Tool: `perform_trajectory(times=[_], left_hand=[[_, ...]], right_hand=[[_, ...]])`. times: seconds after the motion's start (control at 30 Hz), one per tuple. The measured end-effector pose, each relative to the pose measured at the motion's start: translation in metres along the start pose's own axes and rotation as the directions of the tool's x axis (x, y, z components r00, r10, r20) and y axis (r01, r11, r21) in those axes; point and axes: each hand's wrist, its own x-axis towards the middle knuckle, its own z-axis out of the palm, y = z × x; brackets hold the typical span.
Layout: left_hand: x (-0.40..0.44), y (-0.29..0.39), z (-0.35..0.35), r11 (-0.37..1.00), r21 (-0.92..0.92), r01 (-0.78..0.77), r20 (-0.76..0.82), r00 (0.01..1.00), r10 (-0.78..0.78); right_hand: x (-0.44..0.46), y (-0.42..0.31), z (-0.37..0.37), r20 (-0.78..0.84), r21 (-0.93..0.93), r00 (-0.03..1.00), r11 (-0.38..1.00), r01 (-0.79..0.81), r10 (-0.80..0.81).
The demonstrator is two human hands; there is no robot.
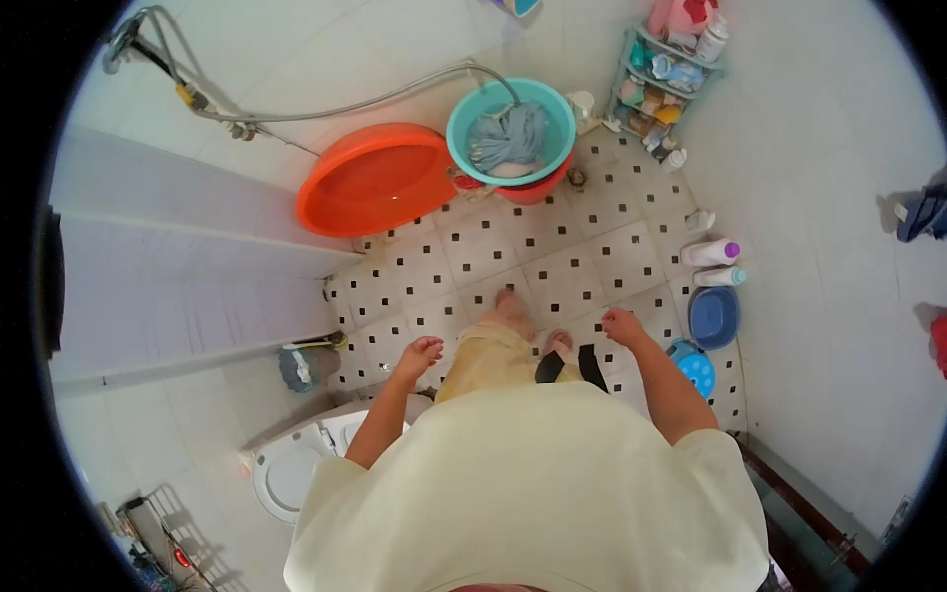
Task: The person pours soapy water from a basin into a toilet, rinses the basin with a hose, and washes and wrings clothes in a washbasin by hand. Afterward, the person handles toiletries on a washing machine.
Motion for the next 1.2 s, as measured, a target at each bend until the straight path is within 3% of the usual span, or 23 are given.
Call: perform_trajectory(times=[0.13, 0.23, 0.33, 0.4, 0.53, 0.7, 0.8, 0.9, 1.03, 1.13, 1.2], left_hand=[[0.048, 0.043, 0.011, 0.994, 0.083, -0.065, 0.041, 0.997, 0.062], [0.092, 0.093, 0.020, 0.987, 0.142, -0.075, 0.080, 0.995, 0.064], [0.175, 0.118, 0.031, 0.965, 0.224, -0.138, 0.143, 0.984, 0.107], [0.194, 0.170, 0.029, 0.951, 0.185, -0.249, 0.133, 0.965, 0.227], [0.242, 0.227, 0.027, 0.961, 0.032, -0.275, 0.122, 0.955, 0.270], [0.283, 0.259, 0.023, 0.944, 0.107, -0.313, 0.159, 0.942, 0.294], [0.288, 0.283, 0.023, 0.938, 0.164, -0.305, 0.107, 0.951, 0.290], [0.305, 0.282, 0.042, 0.941, 0.169, -0.293, 0.004, 0.955, 0.296], [0.336, 0.271, 0.093, 0.949, 0.146, -0.279, -0.161, 0.940, 0.301], [0.353, 0.283, 0.122, 0.948, 0.208, -0.243, -0.233, 0.928, 0.289], [0.373, 0.290, 0.146, 0.944, 0.240, -0.225, -0.299, 0.908, 0.293]], right_hand=[[0.049, -0.017, -0.020, 0.019, -0.010, 0.999, 0.999, 0.044, -0.043], [0.074, -0.053, -0.048, 0.036, -0.016, 0.999, 1.000, -0.022, 0.023], [0.102, -0.067, -0.083, 0.016, -0.092, 0.999, 0.995, -0.031, 0.033], [0.111, -0.090, -0.109, 0.014, -0.178, 0.998, 0.982, -0.060, 0.064], [0.152, -0.152, -0.140, -0.019, -0.282, 0.996, 0.955, -0.091, 0.090], [0.219, -0.214, -0.145, 0.073, -0.194, 0.997, 0.981, 0.002, 0.012], [0.268, -0.243, -0.141, 0.212, -0.426, 0.971, 0.885, 0.190, -0.106], [0.309, -0.288, -0.135, 0.353, -0.588, 0.891, 0.673, 0.449, -0.286], [0.395, -0.306, -0.132, 0.524, -0.620, 0.797, 0.508, 0.598, -0.299], [0.453, -0.317, -0.130, 0.657, -0.584, 0.659, 0.306, 0.752, -0.365], [0.466, -0.337, -0.134, 0.648, -0.646, 0.680, 0.227, 0.729, -0.343]])
